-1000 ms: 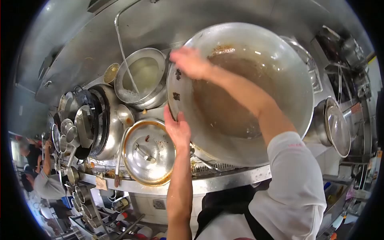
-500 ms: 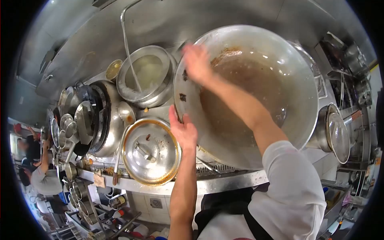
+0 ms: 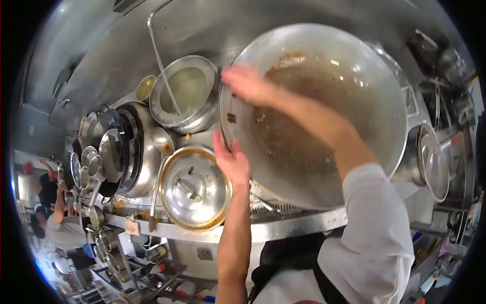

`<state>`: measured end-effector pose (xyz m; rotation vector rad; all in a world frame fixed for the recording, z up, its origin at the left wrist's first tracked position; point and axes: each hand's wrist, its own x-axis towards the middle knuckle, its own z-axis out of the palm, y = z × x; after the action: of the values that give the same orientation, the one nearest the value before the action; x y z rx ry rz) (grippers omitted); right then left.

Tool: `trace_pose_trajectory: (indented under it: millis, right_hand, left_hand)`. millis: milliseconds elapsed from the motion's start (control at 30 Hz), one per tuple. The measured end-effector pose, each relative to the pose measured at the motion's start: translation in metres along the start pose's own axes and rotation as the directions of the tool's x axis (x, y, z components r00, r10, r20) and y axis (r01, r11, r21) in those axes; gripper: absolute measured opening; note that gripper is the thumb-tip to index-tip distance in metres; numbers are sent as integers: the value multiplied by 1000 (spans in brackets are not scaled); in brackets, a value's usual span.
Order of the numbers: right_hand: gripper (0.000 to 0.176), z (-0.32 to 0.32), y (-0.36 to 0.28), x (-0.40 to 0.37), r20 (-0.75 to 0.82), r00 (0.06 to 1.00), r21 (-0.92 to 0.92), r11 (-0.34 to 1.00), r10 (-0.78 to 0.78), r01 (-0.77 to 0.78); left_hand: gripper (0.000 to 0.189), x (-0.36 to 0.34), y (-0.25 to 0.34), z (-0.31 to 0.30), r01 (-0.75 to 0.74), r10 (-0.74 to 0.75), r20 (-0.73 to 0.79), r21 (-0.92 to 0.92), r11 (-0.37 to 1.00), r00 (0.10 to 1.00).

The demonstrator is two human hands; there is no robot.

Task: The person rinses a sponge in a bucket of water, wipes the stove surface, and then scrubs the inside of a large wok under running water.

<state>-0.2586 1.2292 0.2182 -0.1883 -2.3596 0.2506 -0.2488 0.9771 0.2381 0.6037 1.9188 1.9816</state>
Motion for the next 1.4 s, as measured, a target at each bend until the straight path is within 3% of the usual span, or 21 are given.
trace_pose_trajectory:
  millis: [67, 133, 167, 200, 233, 367, 433, 500, 533, 600, 667, 733, 767, 833, 1033, 1067, 1100, 1167, 1233, 1300, 1400]
  right_hand:
    - [32, -18, 42, 38, 92, 989, -78, 991, 119, -112]
    - [30, 1, 50, 38, -538, 774, -119, 878, 335, -463]
    - [29, 20, 32, 27, -512, 843, -113, 961, 163, -254]
    - [30, 31, 0, 7, -177, 984, -239, 968, 28, -71]
    - [31, 26, -55, -12, -204, 973, 290, 956, 111, -48]
    - [33, 2, -1, 0, -24, 982, 175, 966, -187, 189]
    - [33, 20, 42, 15, -139, 990, 176, 983, -22, 47]
    - [34, 21, 0, 9, -290, 890, -72, 919, 352, -387]
    - [34, 26, -21, -12, -185, 965, 242, 960, 189, -142]
    - [36, 5, -103, -66, 67, 997, 480, 875, 36, -64]
    - [39, -31, -127, -82, 210, 970, 526, 850, -119, -10]
    - [38, -20, -85, -69, 170, 939, 496, 849, -300, 181]
    - [36, -18, -64, -45, 127, 961, 260, 943, -246, 208]
    - [33, 2, -42, -17, -92, 984, 239, 963, 150, -124]
    - [38, -44, -139, -90, 343, 919, 558, 829, -194, -33]
    - [37, -34, -124, -76, 246, 934, 504, 857, -260, 106]
    - [36, -16, -96, -59, 165, 932, 437, 871, -322, 224]
    - [37, 16, -53, -24, -49, 999, 162, 987, 11, -3]
    - [37, 16, -66, -20, -55, 963, 185, 951, 263, -249]
    - [37, -3, -99, -61, 121, 991, 300, 954, -57, 18]
    - [40, -54, -160, -100, 300, 944, 500, 866, -141, -30]
  left_hand:
    - [59, -1, 10, -1, 16, -17, 41, 13, 1000, 999]
    - [61, 2, 8, -4, 5, -6, 26, 29, 1000, 1000]
    - [63, 1, 6, 1, -1, 1, 14, 14, 1000, 1000]
    - [63, 0, 2, 4, -1, 1, 16, 0, 1000, 1000]
    - [66, 2, -3, 0, -9, 9, 17, -22, 1000, 1000]
    - [72, -7, -2, -4, -19, 9, -65, -144, 989, 998]
    - [70, -35, 6, -12, 42, -48, -61, -96, 995, 997]
    - [70, -67, 9, -30, 208, -226, -26, -297, 932, 974]
    - [71, -79, 5, -46, 282, -291, 30, -360, 889, 956]
    - [78, -88, 9, -69, 451, -428, 145, -348, 822, 892]
    - [92, -107, 8, -69, 290, -243, 453, -35, 956, 858]
    - [105, -132, 40, -46, 368, -353, 484, 66, 927, 801]
    - [97, -144, 39, -29, 370, -290, 466, -88, 925, 836]
    - [82, -158, 27, -8, 278, -253, 379, -13, 960, 890]
    - [70, -127, 27, -16, 219, -225, 236, 52, 974, 945]
    - [73, -124, 19, -18, 111, -124, 213, 75, 991, 969]
    - [71, -115, -11, -19, 68, -141, 199, 336, 939, 970]
    - [66, -68, -9, -34, 11, -66, 390, 141, 990, 918]
    - [67, -57, -3, -40, 102, -108, 405, 36, 994, 908]
    - [71, -83, 27, -40, 81, -62, 321, -46, 996, 945]
    - [81, -171, 43, -22, 408, -319, 413, -147, 901, 853]
